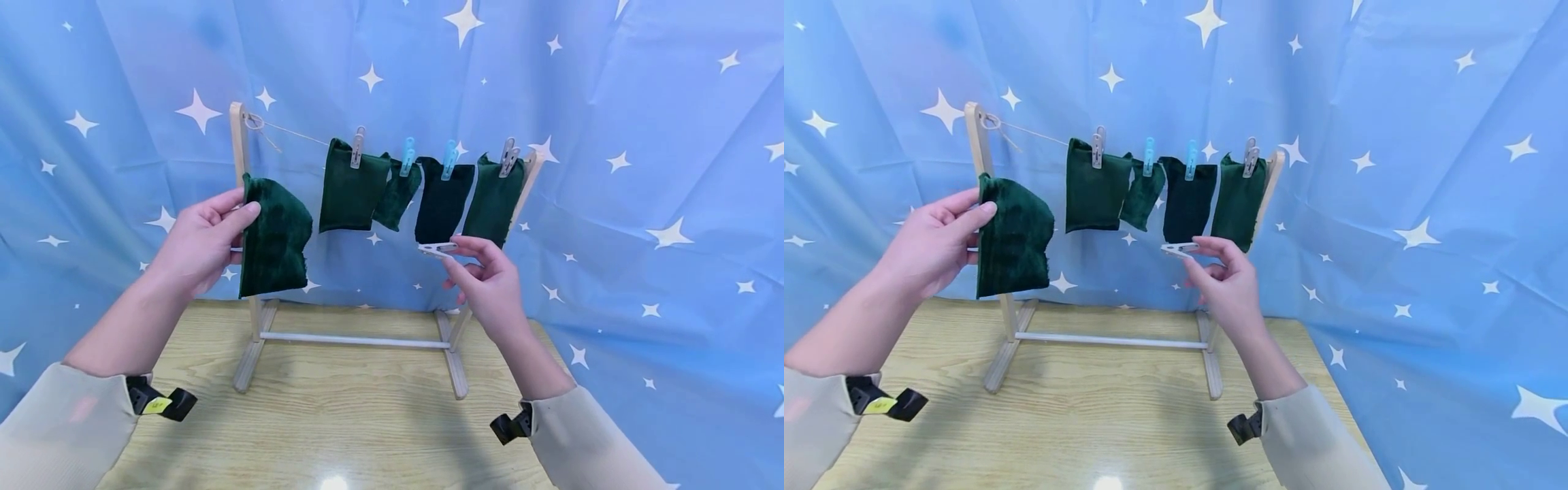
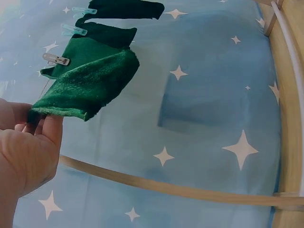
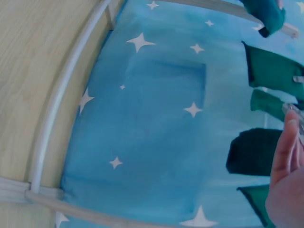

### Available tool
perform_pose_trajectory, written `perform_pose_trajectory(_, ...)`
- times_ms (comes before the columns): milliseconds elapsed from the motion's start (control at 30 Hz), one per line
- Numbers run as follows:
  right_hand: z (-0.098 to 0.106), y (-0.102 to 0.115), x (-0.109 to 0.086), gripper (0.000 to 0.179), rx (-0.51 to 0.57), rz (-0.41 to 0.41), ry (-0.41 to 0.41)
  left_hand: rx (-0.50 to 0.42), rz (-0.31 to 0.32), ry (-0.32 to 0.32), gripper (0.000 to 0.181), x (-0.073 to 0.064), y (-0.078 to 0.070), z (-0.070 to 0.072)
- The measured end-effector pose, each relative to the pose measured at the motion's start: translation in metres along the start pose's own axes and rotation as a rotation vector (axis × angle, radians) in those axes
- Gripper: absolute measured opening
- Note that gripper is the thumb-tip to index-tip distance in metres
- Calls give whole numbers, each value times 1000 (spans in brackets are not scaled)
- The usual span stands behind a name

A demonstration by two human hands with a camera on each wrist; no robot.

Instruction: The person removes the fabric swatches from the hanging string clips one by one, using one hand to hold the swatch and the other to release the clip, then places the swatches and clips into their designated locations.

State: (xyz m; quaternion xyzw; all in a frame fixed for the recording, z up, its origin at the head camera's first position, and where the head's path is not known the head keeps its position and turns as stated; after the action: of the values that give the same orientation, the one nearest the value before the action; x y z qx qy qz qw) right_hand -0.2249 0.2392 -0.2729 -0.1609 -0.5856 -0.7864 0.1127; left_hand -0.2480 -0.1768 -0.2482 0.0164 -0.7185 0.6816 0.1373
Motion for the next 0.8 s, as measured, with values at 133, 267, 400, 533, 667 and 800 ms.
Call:
perform_pose_trajectory(133, 6, -9, -8, 39, 4, -18, 3, 20, 41, 29, 83, -5, 7, 6)
perform_pose_trajectory(267, 12, -20, -14, 35, 20, -43, -7, 23, 44, 57, 78, -12, 17, 13)
perform_pose_trajectory(400, 19, -32, -22, 35, 9, -90, -26, 27, 51, 74, 75, -17, 31, 24)
perform_pose_trajectory(533, 27, -45, -30, 37, -13, -124, -49, 97, 96, 79, 77, -24, 45, 34)
perform_pose_trajectory(667, 34, -57, -38, 39, -6, -162, -68, 218, 133, 97, 77, -32, 57, 45)
perform_pose_trajectory(800, 43, -71, -44, 41, -22, -212, -78, 286, 158, 110, 79, -39, 68, 57)
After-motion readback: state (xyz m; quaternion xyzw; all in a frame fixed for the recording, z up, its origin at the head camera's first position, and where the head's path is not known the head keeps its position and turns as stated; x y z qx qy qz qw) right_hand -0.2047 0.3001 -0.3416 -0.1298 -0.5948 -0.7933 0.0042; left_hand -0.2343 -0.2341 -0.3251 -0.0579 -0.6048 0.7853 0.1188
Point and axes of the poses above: each hand's wrist, its own x-axis towards the middle knuckle, its own z-axis out of the back of the hand, y = z × x, the point moved 1 cm from there along x, towards the middle knuckle, and after that the axes turned 3 degrees about -z, right-handed, at the moved point
